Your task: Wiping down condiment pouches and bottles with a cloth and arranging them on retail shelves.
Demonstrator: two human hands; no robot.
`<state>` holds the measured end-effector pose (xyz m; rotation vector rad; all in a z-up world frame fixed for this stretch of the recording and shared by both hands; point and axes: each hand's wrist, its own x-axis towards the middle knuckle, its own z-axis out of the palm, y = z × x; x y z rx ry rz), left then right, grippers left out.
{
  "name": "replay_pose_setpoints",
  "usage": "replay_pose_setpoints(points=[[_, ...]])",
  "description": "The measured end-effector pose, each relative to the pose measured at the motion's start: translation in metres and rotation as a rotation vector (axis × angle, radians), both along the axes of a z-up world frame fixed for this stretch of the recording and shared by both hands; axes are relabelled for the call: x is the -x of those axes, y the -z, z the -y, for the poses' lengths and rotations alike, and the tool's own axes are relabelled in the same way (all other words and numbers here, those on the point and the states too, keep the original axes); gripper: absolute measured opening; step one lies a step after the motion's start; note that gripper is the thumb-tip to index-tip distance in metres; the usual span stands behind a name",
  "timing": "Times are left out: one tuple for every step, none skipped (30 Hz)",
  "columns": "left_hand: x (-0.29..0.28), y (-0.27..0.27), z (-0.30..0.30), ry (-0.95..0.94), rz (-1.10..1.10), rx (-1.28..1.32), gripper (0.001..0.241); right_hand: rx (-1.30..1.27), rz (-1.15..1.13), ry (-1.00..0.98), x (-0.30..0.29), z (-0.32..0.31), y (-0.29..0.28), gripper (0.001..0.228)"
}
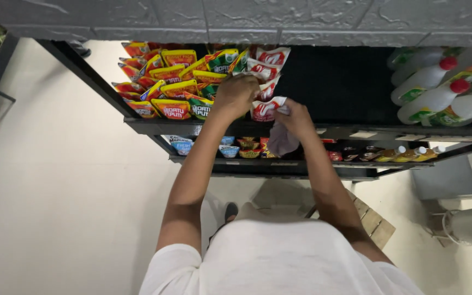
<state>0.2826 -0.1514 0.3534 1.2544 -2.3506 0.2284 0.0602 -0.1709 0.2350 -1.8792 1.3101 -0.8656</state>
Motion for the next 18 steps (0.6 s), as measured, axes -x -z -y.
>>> replay_pose_setpoints(points=[[-0.003,0.018,0.010,0.004,0.001,-0.006,0.017,-0.006,0.001,0.004,0.006,0.000,-0.007,0.046],[-0.006,0.036,0.019,-0.047,-0.003,0.051,0.014,0.026,-0.004,-0.025,0.011,0.000,-0.013,0.046],[-0.009,0.051,0.033,-0.094,-0.006,0.116,0.016,0.067,-0.008,-0.050,0.017,0.003,-0.022,0.047],[-0.002,0.035,0.010,-0.086,-0.003,0.118,0.016,0.070,-0.006,-0.042,0.020,-0.007,-0.028,0.047],[0.006,0.014,-0.005,-0.052,-0.114,0.172,0.010,0.174,0.163,0.054,0.023,-0.011,-0.039,0.035],[0.014,-0.006,-0.022,-0.016,-0.224,0.225,0.005,0.280,0.333,0.147,0.027,-0.016,-0.049,0.024],[0.027,-0.006,-0.031,0.004,-0.224,0.228,0.005,0.288,0.333,0.166,0.027,-0.024,-0.057,0.024],[0.040,-0.004,-0.040,0.109,-0.406,0.117,0.035,0.396,0.479,0.217,0.026,-0.032,-0.064,0.020],[0.053,0.001,-0.053,0.211,-0.588,-0.012,0.065,0.495,0.620,0.270,0.026,-0.046,-0.067,0.016],[0.064,0.009,-0.050,0.227,-0.587,-0.024,0.065,0.494,0.615,0.290,0.027,-0.041,-0.060,0.016],[0.075,0.018,-0.050,0.272,-0.532,-0.033,0.064,0.597,0.618,0.335,0.028,-0.040,-0.050,0.031],[0.085,0.027,-0.051,0.317,-0.478,-0.042,0.063,0.700,0.617,0.379,0.028,-0.039,-0.040,0.049],[0.096,0.045,-0.050,0.327,-0.478,-0.055,0.063,0.695,0.612,0.395,0.033,-0.042,-0.036,0.049],[0.106,0.063,-0.050,0.263,-0.492,-0.040,0.055,0.730,0.565,0.442,0.039,-0.046,-0.033,0.051],[0.117,0.078,-0.046,0.198,-0.506,-0.015,0.052,0.772,0.519,0.484,0.045,-0.045,-0.032,0.053],[0.123,0.074,-0.046,0.208,-0.506,-0.019,0.052,0.775,0.515,0.494,0.050,-0.038,-0.039,0.053],[0.130,0.071,-0.049,0.144,-0.546,-0.069,0.057,0.861,0.342,0.419,0.056,-0.033,-0.044,0.046],[0.138,0.068,-0.051,0.079,-0.585,-0.119,0.061,0.940,0.167,0.339,0.063,-0.028,-0.049,0.051]])
